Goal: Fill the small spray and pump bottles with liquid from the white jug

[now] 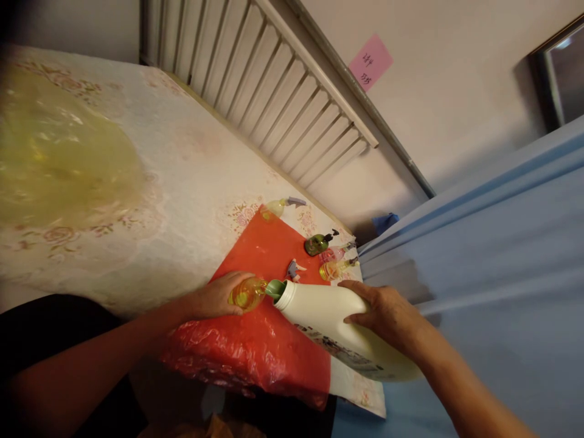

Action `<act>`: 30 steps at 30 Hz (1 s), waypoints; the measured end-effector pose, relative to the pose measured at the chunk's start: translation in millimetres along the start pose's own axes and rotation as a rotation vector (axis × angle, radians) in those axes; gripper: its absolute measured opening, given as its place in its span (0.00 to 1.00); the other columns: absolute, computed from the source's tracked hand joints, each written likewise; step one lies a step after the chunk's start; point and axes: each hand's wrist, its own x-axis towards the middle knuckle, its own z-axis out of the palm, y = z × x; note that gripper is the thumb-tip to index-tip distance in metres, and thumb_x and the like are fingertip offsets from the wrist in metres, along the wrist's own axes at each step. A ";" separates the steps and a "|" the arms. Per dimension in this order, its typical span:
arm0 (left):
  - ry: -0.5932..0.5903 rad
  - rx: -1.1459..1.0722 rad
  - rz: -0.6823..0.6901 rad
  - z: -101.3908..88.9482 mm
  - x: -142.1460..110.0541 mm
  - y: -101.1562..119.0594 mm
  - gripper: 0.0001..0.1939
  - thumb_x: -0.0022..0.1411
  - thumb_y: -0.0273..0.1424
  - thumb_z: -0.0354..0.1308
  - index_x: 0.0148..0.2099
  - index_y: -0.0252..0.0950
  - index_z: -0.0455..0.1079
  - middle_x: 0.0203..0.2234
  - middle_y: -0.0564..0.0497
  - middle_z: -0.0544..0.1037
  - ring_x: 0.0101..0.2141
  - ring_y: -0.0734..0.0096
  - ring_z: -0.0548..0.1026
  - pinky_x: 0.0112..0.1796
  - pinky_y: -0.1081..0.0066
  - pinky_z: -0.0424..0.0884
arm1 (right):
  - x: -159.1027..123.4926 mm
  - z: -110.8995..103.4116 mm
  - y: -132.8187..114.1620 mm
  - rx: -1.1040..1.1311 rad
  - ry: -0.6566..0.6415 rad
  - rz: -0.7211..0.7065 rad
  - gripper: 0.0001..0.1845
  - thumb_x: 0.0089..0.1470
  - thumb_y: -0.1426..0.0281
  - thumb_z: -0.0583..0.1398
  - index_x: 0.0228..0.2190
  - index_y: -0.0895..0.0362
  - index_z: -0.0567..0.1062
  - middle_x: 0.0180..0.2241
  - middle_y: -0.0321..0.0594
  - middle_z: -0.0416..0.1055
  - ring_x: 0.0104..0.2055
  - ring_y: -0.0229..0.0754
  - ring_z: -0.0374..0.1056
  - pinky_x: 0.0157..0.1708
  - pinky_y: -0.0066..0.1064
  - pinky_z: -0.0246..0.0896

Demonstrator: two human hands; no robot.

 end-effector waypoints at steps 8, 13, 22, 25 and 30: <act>0.012 -0.003 0.019 2.6 -0.8 -6.1 0.37 0.49 0.33 0.64 0.61 0.41 0.59 0.57 0.46 0.68 0.57 0.54 0.66 0.58 0.60 0.61 | -1.8 16.1 7.1 0.128 -0.030 0.073 0.31 0.43 0.69 0.65 0.52 0.44 0.74 0.36 0.33 0.81 0.36 0.50 0.76 0.38 0.34 0.68; 0.010 -0.016 0.018 7.1 0.6 -15.9 0.41 0.45 0.31 0.66 0.62 0.40 0.57 0.58 0.45 0.67 0.58 0.54 0.65 0.59 0.59 0.61 | -4.2 36.0 13.3 0.363 -0.064 -0.023 0.28 0.46 0.64 0.65 0.51 0.50 0.73 0.41 0.37 0.79 0.42 0.50 0.74 0.40 0.32 0.68; 0.006 -0.008 -0.032 2.5 -3.9 -6.7 0.40 0.47 0.29 0.64 0.62 0.38 0.57 0.59 0.45 0.66 0.59 0.55 0.64 0.60 0.60 0.59 | 12.2 63.8 45.3 0.503 0.189 0.049 0.16 0.45 0.56 0.64 0.27 0.56 0.74 0.20 0.31 0.67 0.22 0.38 0.62 0.23 0.27 0.57; 0.004 -0.029 -0.028 4.1 -3.8 -9.4 0.40 0.48 0.32 0.65 0.62 0.41 0.57 0.60 0.47 0.66 0.59 0.55 0.64 0.60 0.60 0.60 | 28.7 76.4 52.2 0.646 0.300 0.072 0.17 0.43 0.55 0.65 0.27 0.57 0.74 0.18 0.31 0.65 0.22 0.38 0.61 0.23 0.28 0.55; -0.009 -0.039 -0.035 2.0 -3.3 -8.3 0.40 0.47 0.32 0.65 0.63 0.42 0.57 0.59 0.45 0.67 0.59 0.51 0.64 0.61 0.60 0.59 | 63.6 100.2 34.8 0.942 0.478 0.080 0.16 0.40 0.58 0.67 0.26 0.57 0.72 0.16 0.30 0.65 0.20 0.36 0.58 0.22 0.28 0.52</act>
